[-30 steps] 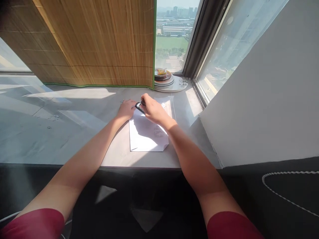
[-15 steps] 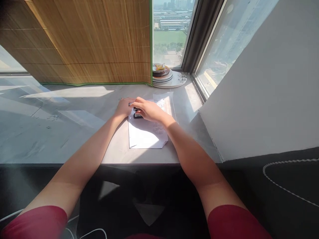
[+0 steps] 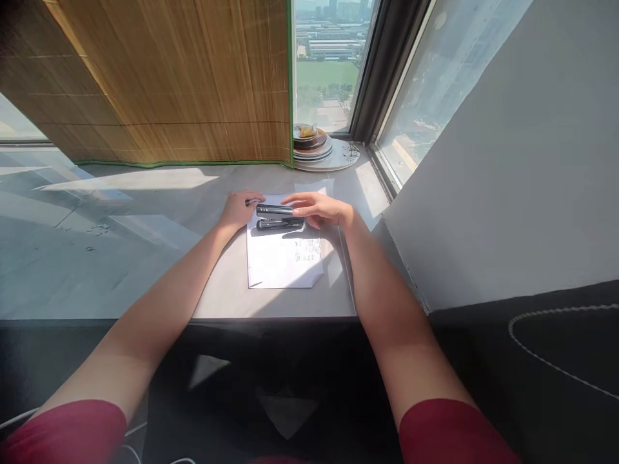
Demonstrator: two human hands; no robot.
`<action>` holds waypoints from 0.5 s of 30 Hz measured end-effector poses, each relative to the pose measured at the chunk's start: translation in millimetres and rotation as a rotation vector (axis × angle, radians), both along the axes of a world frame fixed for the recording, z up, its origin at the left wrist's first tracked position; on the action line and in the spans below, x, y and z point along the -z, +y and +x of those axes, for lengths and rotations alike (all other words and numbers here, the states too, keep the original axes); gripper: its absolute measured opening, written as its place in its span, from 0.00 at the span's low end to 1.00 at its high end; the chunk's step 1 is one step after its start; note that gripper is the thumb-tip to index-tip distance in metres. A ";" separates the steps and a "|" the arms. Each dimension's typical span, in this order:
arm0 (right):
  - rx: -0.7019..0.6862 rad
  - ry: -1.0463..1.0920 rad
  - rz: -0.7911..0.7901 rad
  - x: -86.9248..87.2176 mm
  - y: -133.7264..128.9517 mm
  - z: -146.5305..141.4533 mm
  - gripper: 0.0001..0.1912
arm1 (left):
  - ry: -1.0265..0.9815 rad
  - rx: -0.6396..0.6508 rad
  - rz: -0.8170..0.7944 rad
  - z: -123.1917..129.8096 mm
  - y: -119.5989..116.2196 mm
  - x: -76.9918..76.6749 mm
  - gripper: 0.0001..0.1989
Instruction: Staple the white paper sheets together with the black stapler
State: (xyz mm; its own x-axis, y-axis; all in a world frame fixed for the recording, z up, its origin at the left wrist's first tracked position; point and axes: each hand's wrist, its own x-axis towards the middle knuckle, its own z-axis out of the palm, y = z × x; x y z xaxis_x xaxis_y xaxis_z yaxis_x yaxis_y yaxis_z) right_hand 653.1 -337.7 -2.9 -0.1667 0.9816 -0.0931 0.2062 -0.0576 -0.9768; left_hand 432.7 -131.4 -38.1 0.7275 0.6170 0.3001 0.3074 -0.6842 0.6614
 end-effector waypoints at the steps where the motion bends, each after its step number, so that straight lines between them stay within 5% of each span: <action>1: -0.038 -0.015 -0.013 -0.3 0.5 -1.7 0.33 | -0.005 0.000 0.001 0.3 0.4 0.8 0.17; 5: -0.052 -0.182 0.029 -1.3 3.2 -10.3 0.26 | -0.017 0.010 0.001 0.9 2.3 3.5 0.17; 15: 0.340 -0.168 0.157 10.1 11.1 -10.0 0.27 | -0.038 -0.013 -0.039 0.3 1.4 -1.3 0.14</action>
